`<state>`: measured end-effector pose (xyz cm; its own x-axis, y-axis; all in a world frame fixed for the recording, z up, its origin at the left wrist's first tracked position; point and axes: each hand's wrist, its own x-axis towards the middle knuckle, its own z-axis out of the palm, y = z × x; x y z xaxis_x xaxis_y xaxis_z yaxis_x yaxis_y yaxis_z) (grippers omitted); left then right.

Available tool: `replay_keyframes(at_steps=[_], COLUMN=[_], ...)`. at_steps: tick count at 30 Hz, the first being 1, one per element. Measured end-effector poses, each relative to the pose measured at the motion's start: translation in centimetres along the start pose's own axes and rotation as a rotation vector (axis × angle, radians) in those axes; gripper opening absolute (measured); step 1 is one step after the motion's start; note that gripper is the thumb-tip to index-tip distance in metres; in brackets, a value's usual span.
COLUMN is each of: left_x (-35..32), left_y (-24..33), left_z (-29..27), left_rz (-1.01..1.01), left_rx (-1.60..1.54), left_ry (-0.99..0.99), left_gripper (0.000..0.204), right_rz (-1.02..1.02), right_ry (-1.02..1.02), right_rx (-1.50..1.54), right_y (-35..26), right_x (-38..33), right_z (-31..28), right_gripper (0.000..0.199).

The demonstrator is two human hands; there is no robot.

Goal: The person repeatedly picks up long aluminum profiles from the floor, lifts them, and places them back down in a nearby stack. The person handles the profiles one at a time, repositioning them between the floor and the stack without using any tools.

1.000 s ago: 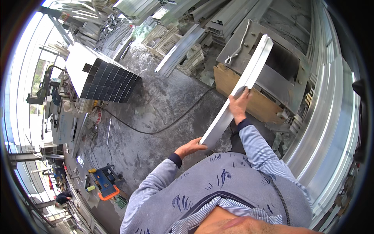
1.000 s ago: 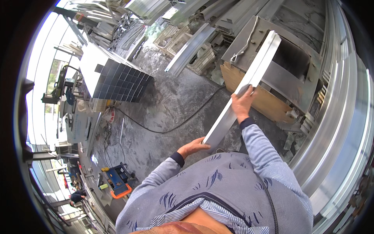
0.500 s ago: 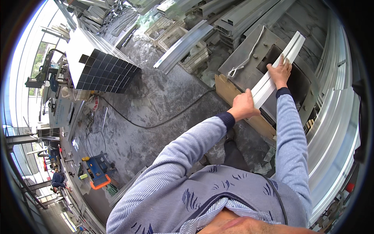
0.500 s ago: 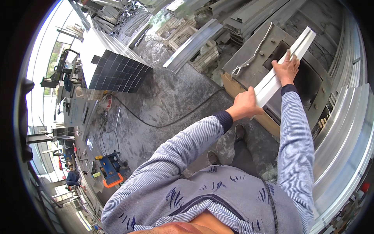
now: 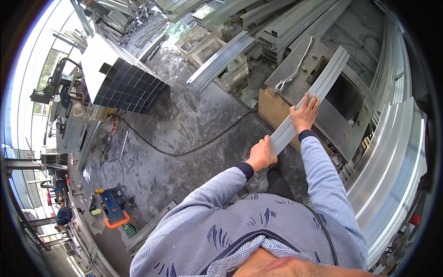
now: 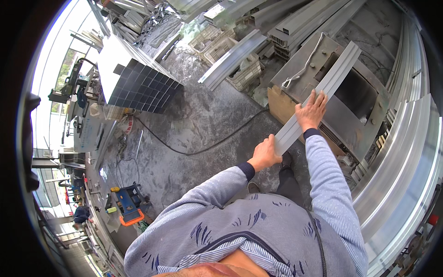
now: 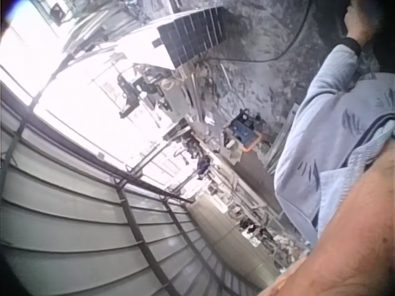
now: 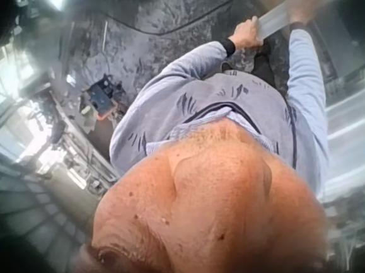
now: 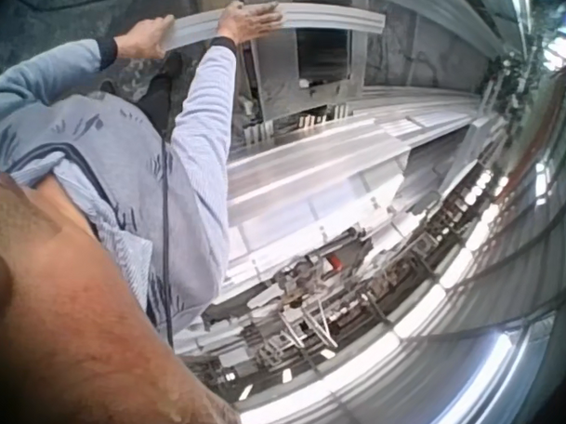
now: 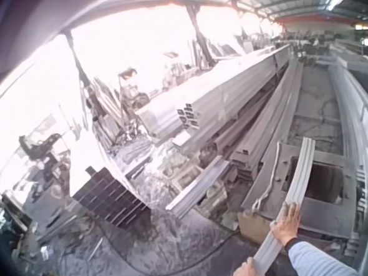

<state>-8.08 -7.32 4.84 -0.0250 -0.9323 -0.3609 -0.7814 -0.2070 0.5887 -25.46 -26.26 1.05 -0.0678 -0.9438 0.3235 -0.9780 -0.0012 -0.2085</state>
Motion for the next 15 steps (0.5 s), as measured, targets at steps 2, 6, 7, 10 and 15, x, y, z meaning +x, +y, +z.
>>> replay_keyframes(at_steps=[2, 6, 7, 10, 15], left_x=[-3.4, -9.4, -10.9, -14.3, -18.6], left_y=[-2.4, -6.9, -8.0, -10.9, -14.8], left_z=[0.4, 1.3, 1.5, 2.2, 3.5], left_rz=[-0.029, -0.063, -0.054, -0.083, -0.113], left_rx=[0.014, 0.046, 0.044, 0.058, 0.083], left_ry=[-0.016, -0.024, -0.006, -0.024, -0.01], left_gripper=[0.072, 0.083, 0.081, 0.078, 0.07], right_rz=[0.022, 0.012, 0.013, 0.002, -0.021], right_ry=[-0.054, -0.048, -0.067, -0.059, -0.054], right_rx=[0.029, 0.06, 0.08, 0.123, 0.14], right_y=[-1.8, -5.0, -5.6, -7.4, -9.3], right_x=[-3.8, -11.2, -12.8, -17.2, -23.0], right_z=[-0.6, -1.4, -1.5, -1.8, -1.7], right_gripper=[0.091, 0.093, 0.095, 0.096, 0.101])
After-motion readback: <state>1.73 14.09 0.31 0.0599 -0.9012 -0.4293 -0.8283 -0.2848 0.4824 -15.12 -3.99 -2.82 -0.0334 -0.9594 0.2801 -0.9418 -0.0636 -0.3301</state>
